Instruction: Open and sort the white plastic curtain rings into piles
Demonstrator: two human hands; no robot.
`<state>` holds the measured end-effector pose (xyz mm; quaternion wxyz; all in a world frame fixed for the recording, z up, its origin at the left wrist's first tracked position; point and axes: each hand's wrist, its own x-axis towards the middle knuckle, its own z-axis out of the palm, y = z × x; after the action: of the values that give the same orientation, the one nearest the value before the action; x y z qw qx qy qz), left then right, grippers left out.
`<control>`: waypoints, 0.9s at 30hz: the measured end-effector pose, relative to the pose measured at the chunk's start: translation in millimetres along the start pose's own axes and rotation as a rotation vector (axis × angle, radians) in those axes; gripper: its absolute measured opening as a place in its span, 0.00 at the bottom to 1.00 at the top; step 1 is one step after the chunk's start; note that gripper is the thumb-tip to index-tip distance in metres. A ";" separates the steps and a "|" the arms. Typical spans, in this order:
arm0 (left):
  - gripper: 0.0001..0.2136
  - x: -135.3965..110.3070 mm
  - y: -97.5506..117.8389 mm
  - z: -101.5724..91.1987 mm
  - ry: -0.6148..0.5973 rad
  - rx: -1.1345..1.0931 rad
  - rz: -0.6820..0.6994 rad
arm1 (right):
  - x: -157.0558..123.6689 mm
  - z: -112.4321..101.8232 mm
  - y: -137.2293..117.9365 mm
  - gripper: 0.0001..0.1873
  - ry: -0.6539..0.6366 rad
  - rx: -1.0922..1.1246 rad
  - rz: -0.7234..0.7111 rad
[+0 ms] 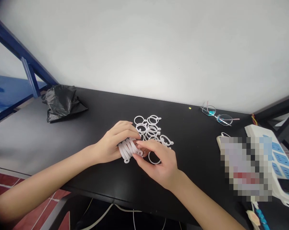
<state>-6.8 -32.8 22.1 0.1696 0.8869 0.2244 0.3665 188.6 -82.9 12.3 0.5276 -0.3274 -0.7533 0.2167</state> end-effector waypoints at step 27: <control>0.20 1.4 11.7 10.9 -0.193 -1.040 -0.617 | 4.5 2.0 -3.5 0.13 -0.229 0.162 0.159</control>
<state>5.2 -43.4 21.0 0.6980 0.6114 0.2462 0.2799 184.8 -82.1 16.9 0.4440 -0.3155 -0.7603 0.3539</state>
